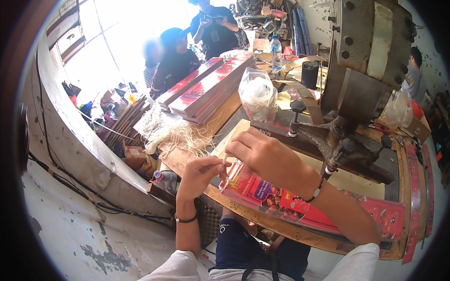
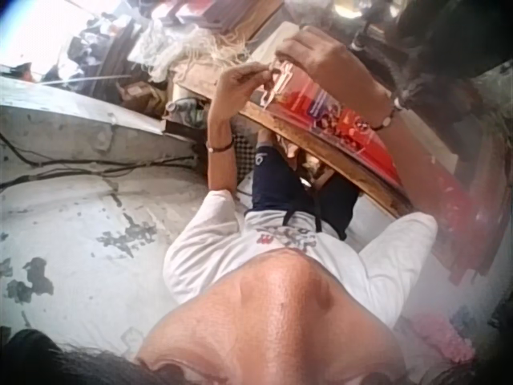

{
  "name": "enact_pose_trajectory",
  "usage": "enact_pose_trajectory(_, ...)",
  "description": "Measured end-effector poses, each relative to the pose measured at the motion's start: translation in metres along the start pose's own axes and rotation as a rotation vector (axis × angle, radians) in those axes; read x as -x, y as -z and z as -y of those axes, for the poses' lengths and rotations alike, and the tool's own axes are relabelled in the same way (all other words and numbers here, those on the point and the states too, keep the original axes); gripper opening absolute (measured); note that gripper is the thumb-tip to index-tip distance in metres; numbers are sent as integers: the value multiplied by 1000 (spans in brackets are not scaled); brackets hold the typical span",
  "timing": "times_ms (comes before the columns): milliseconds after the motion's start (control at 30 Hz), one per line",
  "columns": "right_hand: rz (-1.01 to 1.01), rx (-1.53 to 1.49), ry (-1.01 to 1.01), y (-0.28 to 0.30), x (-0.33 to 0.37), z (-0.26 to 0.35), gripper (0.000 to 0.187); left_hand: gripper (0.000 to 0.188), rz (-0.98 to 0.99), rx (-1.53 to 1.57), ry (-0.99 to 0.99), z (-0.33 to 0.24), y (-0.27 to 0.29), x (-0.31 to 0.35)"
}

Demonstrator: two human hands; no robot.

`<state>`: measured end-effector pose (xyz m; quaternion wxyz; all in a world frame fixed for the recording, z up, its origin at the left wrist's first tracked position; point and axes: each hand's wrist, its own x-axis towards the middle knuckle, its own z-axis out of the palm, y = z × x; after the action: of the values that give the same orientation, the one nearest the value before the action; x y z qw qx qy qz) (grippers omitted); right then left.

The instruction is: The person manually threads and ties white strings through pre-punched holes in a stack of red paper products, using a small wooden tool to assist with threading and securing each knot before moving the finished items to the side.

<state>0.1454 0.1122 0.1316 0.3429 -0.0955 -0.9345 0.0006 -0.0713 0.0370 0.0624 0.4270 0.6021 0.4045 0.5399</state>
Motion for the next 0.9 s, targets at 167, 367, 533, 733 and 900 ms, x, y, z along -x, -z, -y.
enact_pose_trajectory(167,-112,-24,-97,-1,-4,1,26,14,-14,-32,-78,7,-4,6)
enact_pose_trajectory(367,-138,-236,-225,-12,-3,3,14,14,-144,75,-134,20,-15,8)
enact_pose_trajectory(533,-38,-379,-259,-25,6,4,12,16,-379,319,-60,13,-34,7)
enact_pose_trajectory(733,11,-526,-367,-29,7,10,16,19,-361,147,-173,36,-26,9)
enact_pose_trajectory(900,67,-584,-449,-32,9,10,18,16,-326,248,-180,42,-26,11)
